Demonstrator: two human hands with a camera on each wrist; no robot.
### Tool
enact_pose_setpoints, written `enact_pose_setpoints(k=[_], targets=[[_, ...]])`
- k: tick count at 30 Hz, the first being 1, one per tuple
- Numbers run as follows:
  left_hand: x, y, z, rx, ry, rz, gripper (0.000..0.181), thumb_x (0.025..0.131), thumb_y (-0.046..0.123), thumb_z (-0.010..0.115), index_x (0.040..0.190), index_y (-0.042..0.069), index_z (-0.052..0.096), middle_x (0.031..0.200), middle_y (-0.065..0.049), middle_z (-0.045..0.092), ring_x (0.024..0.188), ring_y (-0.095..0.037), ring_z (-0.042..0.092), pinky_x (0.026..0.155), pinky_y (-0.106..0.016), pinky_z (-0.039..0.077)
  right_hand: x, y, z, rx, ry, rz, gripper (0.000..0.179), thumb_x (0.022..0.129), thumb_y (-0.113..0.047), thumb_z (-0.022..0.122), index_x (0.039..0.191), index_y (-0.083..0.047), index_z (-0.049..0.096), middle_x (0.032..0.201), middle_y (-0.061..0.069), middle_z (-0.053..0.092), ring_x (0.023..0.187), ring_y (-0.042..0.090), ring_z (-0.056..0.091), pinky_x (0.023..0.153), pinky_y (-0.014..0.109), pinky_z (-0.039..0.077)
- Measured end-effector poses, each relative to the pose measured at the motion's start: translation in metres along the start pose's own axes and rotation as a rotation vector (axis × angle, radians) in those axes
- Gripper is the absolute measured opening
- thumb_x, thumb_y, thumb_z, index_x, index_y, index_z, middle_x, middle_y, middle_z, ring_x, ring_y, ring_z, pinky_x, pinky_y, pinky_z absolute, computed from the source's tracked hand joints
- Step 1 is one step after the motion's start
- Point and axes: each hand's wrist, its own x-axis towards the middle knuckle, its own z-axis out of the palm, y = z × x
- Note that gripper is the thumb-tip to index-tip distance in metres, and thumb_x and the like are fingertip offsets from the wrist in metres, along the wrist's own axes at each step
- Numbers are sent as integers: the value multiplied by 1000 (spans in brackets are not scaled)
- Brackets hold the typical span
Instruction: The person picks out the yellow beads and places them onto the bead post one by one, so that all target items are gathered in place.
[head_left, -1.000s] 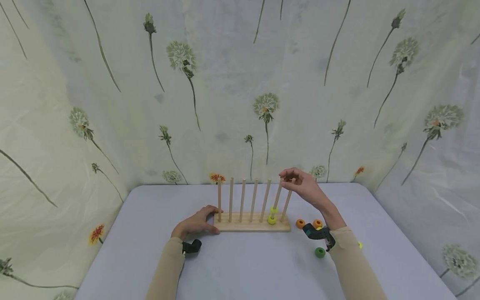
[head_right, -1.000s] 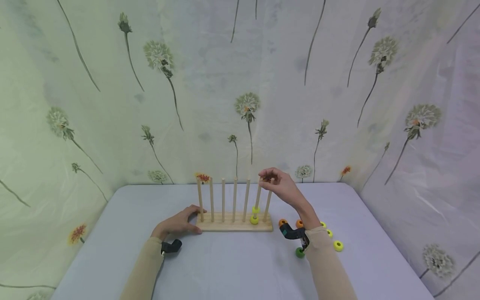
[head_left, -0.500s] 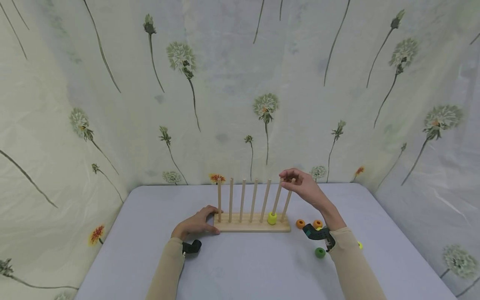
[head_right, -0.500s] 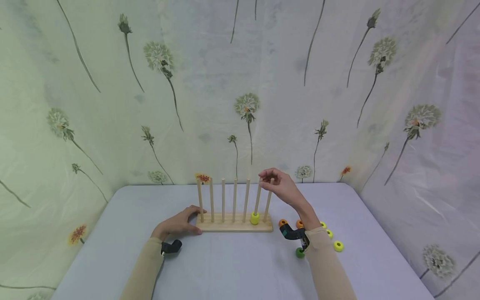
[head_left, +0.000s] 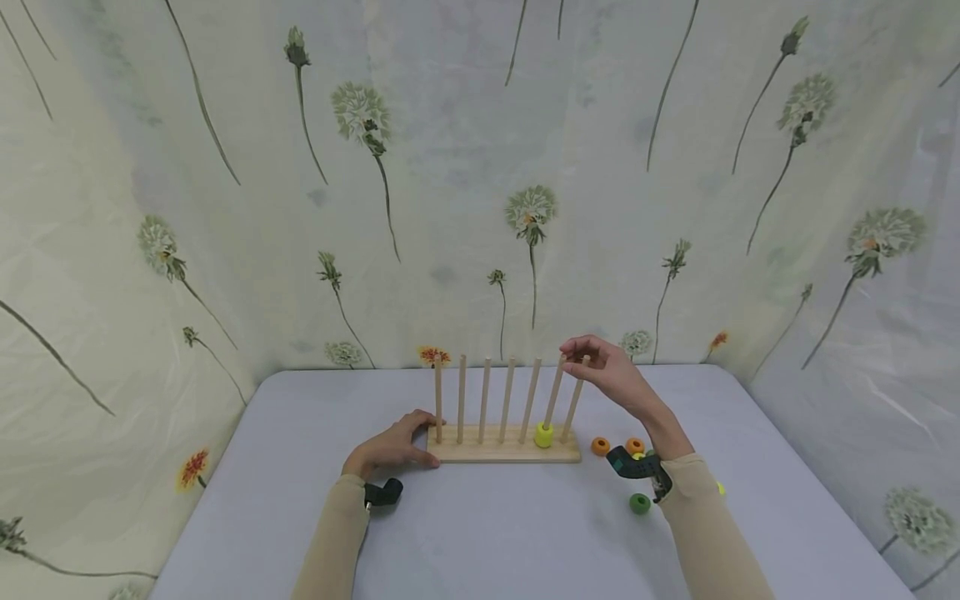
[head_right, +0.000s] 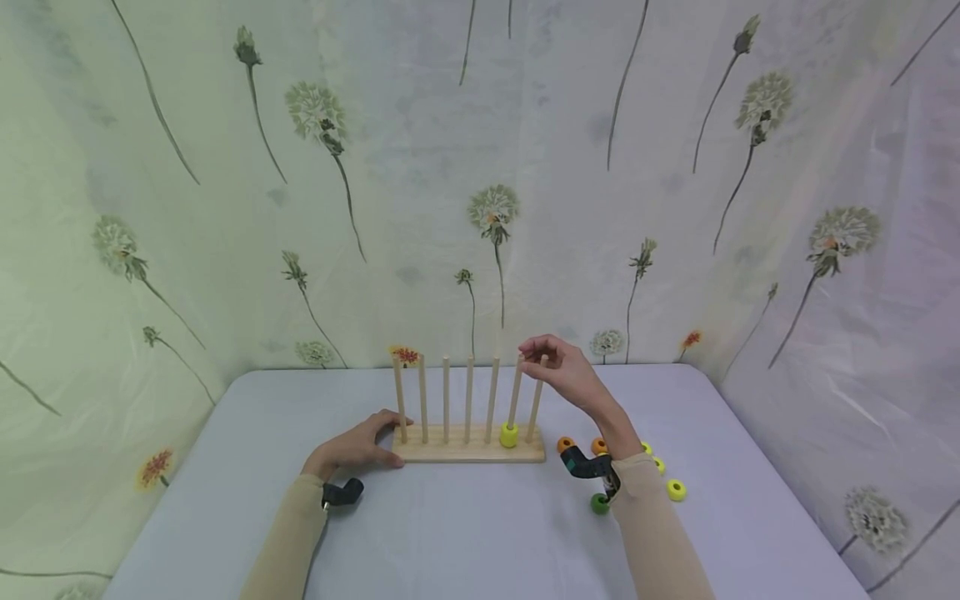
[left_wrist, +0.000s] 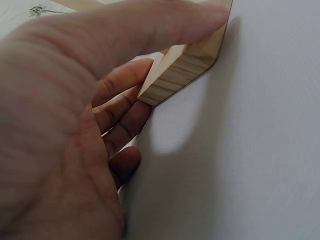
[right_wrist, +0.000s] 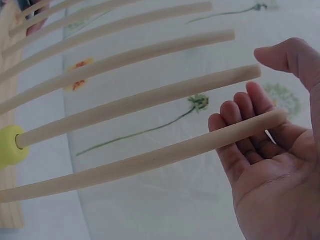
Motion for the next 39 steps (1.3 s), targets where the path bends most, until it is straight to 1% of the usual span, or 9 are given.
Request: enact_pose_setpoints(k=[6, 11, 15, 18, 22, 26, 29, 34, 39], targets=[[-1, 2, 1, 2, 3, -10, 72, 68, 34, 87, 129, 21, 53, 144, -6, 43, 141, -29, 30, 115, -55, 22, -1, -1, -1, 13, 1, -4, 34, 91, -25, 67, 119, -8, 57, 113, 7, 60, 98, 13, 58, 86, 22, 49], [-3, 4, 0, 1, 0, -1, 70, 68, 33, 87, 129, 21, 53, 144, -6, 43, 141, -28, 30, 115, -55, 22, -2, 0, -2, 19, -1, -8, 41, 92, -25, 66, 123, -1, 54, 113, 8, 60, 97, 13, 59, 86, 21, 49], [-3, 4, 0, 1, -4, 9, 70, 69, 33, 87, 129, 20, 53, 144, -6, 42, 140, -29, 30, 115, -55, 22, -2, 1, -3, 11, 4, -7, 38, 92, -25, 66, 122, -4, 55, 114, 8, 60, 97, 13, 59, 85, 21, 49], [-3, 4, 0, -10, -5, -4, 70, 68, 33, 87, 129, 21, 53, 145, -6, 41, 141, -29, 29, 115, -55, 21, -3, 0, -3, 12, 14, -21, 36, 92, -25, 66, 121, -7, 55, 115, 9, 59, 99, 10, 59, 86, 19, 49], [-4, 4, 0, -18, -6, -18, 71, 68, 34, 87, 129, 22, 53, 146, -6, 40, 142, -29, 28, 116, -55, 21, -5, 0, -6, 30, 26, -41, 39, 92, -23, 67, 123, -5, 54, 119, 10, 56, 104, 7, 59, 87, 17, 49], [-5, 5, -1, -4, -6, -10, 70, 69, 34, 87, 129, 22, 53, 146, -6, 40, 141, -29, 28, 115, -56, 21, -10, 3, -12, 51, 32, -14, 40, 91, -24, 68, 125, -7, 53, 121, 7, 55, 107, 7, 59, 88, 17, 49], [-5, 5, -1, 7, -3, -8, 70, 69, 34, 86, 129, 22, 52, 147, -6, 40, 142, -29, 28, 115, -56, 21, -16, 7, -17, 37, 31, 5, 40, 92, -25, 67, 126, -9, 53, 122, 4, 55, 108, 6, 59, 88, 17, 49], [-5, 5, -2, 13, -2, -11, 70, 69, 36, 86, 129, 24, 52, 148, -5, 39, 142, -28, 28, 116, -55, 21, -25, 14, -24, 10, 35, 1, 42, 92, -24, 66, 127, -5, 52, 122, 8, 57, 106, 4, 60, 86, 18, 50], [-4, 3, -1, 20, -7, -2, 70, 69, 36, 86, 129, 23, 52, 147, -5, 39, 142, -28, 28, 116, -54, 21, -38, 23, -29, 11, 42, 36, 45, 91, -25, 67, 127, -2, 51, 120, 5, 56, 106, 4, 60, 86, 18, 51]])
